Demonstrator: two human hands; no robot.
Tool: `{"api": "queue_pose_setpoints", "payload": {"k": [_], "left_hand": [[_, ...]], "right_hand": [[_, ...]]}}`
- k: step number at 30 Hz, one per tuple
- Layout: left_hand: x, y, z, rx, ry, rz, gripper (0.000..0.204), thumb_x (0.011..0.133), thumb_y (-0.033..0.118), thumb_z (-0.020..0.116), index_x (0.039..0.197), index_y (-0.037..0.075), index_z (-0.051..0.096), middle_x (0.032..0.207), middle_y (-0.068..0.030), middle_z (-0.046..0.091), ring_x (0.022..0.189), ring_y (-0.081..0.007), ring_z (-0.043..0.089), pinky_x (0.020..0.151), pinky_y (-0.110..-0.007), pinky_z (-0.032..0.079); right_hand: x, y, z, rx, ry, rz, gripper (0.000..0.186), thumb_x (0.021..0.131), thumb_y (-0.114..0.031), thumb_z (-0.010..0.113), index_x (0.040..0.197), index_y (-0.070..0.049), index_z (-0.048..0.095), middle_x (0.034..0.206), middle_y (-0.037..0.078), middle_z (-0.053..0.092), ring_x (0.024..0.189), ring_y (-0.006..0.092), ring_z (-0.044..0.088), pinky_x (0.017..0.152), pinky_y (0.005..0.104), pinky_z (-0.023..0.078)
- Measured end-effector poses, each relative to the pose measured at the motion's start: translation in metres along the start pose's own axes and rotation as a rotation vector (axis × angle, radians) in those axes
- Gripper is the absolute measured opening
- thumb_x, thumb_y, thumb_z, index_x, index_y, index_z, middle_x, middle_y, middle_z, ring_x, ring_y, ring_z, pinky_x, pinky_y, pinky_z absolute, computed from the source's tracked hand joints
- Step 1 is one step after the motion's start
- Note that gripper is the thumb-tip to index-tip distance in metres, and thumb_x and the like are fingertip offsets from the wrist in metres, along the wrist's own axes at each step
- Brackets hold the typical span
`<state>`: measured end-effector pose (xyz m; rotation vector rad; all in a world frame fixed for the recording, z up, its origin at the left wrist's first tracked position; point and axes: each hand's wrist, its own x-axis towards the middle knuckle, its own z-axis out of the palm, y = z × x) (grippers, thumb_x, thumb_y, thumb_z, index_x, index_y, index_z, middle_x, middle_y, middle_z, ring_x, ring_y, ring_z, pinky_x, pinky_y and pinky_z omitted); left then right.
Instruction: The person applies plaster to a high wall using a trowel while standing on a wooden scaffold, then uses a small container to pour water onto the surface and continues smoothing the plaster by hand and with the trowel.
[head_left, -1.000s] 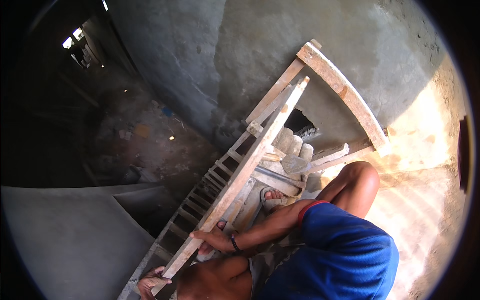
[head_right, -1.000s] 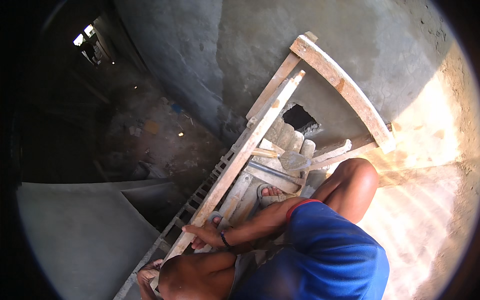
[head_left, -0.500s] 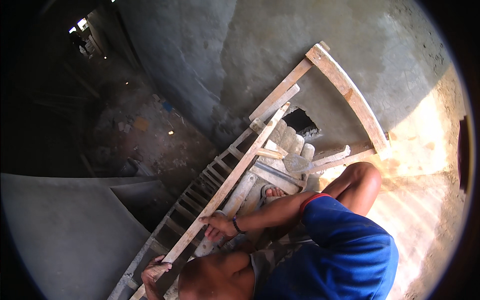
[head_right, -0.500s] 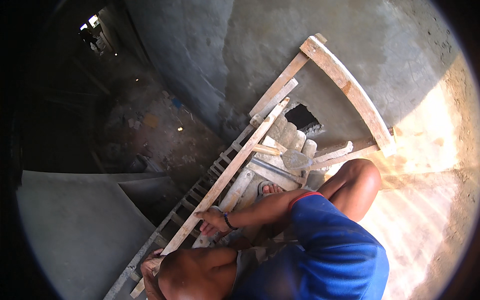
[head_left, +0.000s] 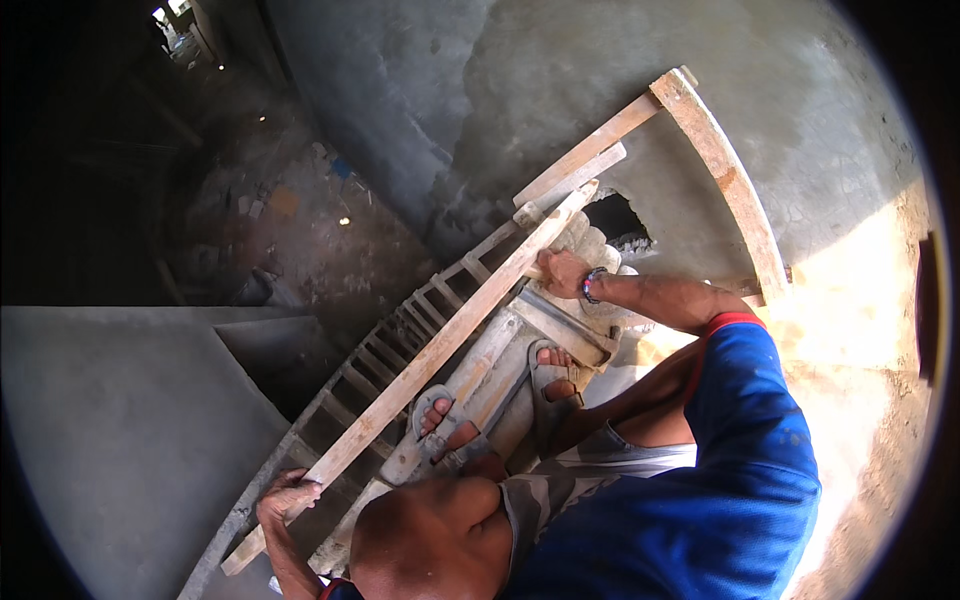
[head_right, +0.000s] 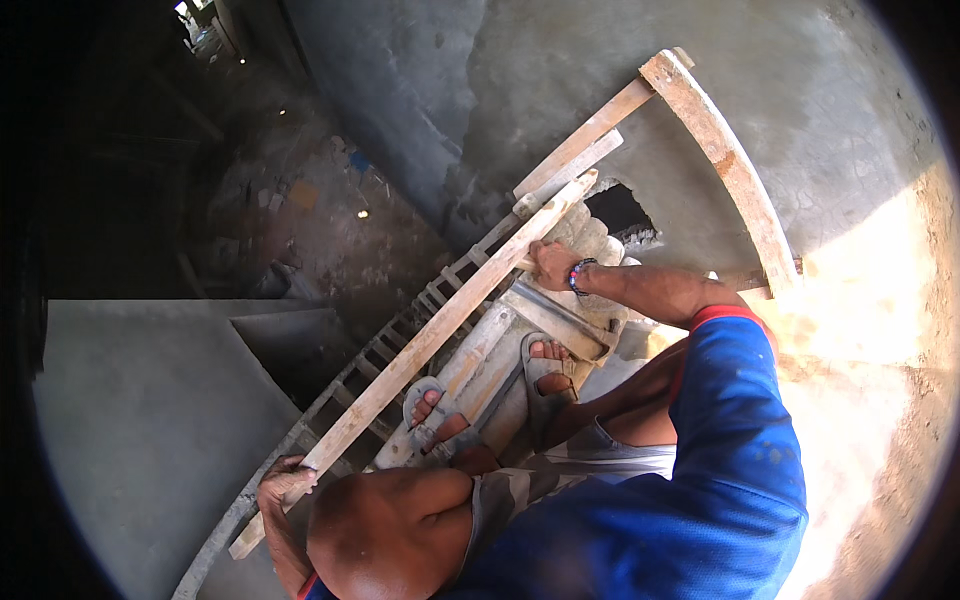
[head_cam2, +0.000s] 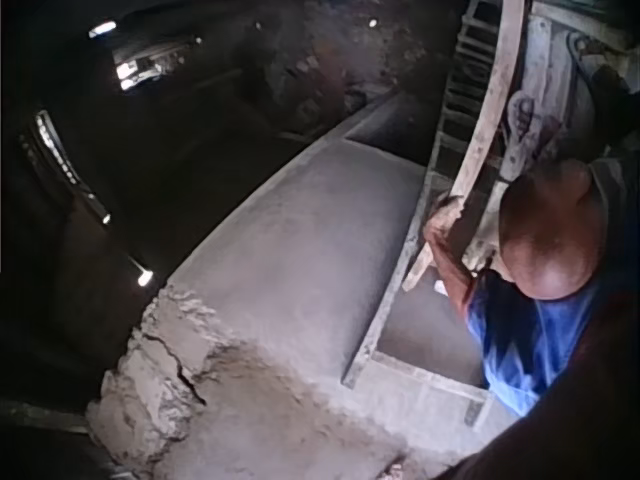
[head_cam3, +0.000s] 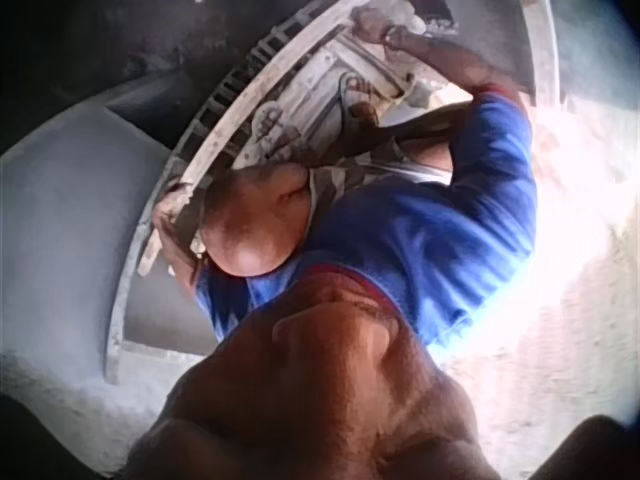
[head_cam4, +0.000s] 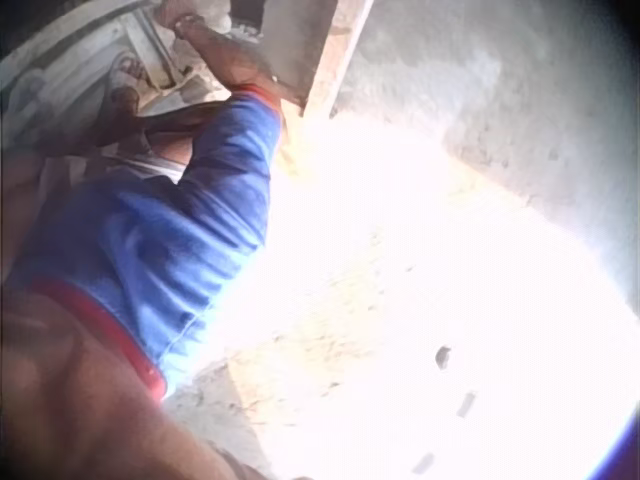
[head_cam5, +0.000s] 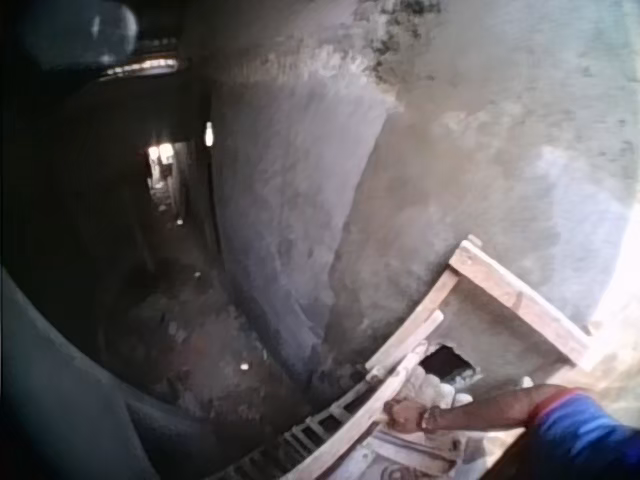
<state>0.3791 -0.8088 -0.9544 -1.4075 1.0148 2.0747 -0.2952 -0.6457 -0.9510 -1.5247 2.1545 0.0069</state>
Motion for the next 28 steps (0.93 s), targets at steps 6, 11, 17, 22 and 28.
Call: {"api": "queue_pose_setpoints", "payload": {"k": [6,11,17,22,28], "left_hand": [[0.002,0.006,-0.003,-0.021,0.053,0.035,0.043,0.071,0.021,0.081,0.104,0.000,0.063,0.086,-0.0057,0.065,0.076,-0.0146,0.062,0.065,-0.029,0.052],[0.016,0.012,-0.003,0.028,0.042,0.031,0.045,0.070,0.021,0.082,0.105,0.001,0.063,0.088,-0.0054,0.065,0.078,-0.0143,0.061,0.067,-0.029,0.051],[0.054,-0.016,0.006,0.178,0.202,0.050,0.051,0.067,0.021,0.084,0.110,0.002,0.064,0.094,-0.0071,0.067,0.085,-0.0148,0.061,0.072,-0.028,0.049],[0.051,-0.010,0.024,0.321,0.286,0.181,0.051,0.063,0.022,0.084,0.108,0.005,0.066,0.095,-0.0080,0.067,0.090,-0.0211,0.062,0.084,-0.032,0.046],[0.039,-0.006,0.035,0.320,0.346,0.185,0.055,0.063,0.026,0.085,0.110,0.006,0.066,0.102,-0.0109,0.067,0.097,-0.0237,0.062,0.088,-0.034,0.045]], "right_hand": [[0.007,0.038,0.029,-0.171,-0.019,-0.140,0.042,0.074,-0.013,0.063,0.111,0.000,0.047,0.095,0.023,0.062,0.092,0.0413,0.059,0.084,0.0480,0.047],[-0.015,0.027,-0.026,-0.177,-0.230,0.002,0.044,0.075,-0.013,0.065,0.111,0.001,0.045,0.089,0.025,0.063,0.088,0.0424,0.063,0.077,0.0489,0.051],[-0.013,-0.004,-0.138,0.144,0.169,-0.247,0.043,0.080,-0.012,0.066,0.117,-0.009,0.045,0.082,0.011,0.059,0.073,0.0205,0.060,0.067,0.0333,0.051],[0.022,-0.037,-0.192,0.632,0.180,0.182,0.029,0.079,-0.023,0.073,0.092,-0.001,0.058,0.076,0.004,0.062,0.063,0.0137,0.059,0.054,0.0278,0.050],[0.052,-0.043,-0.185,0.967,0.353,0.312,0.030,0.080,-0.027,0.072,0.084,0.002,0.063,0.070,0.008,0.063,0.052,0.0103,0.057,0.041,0.0225,0.049]]}}
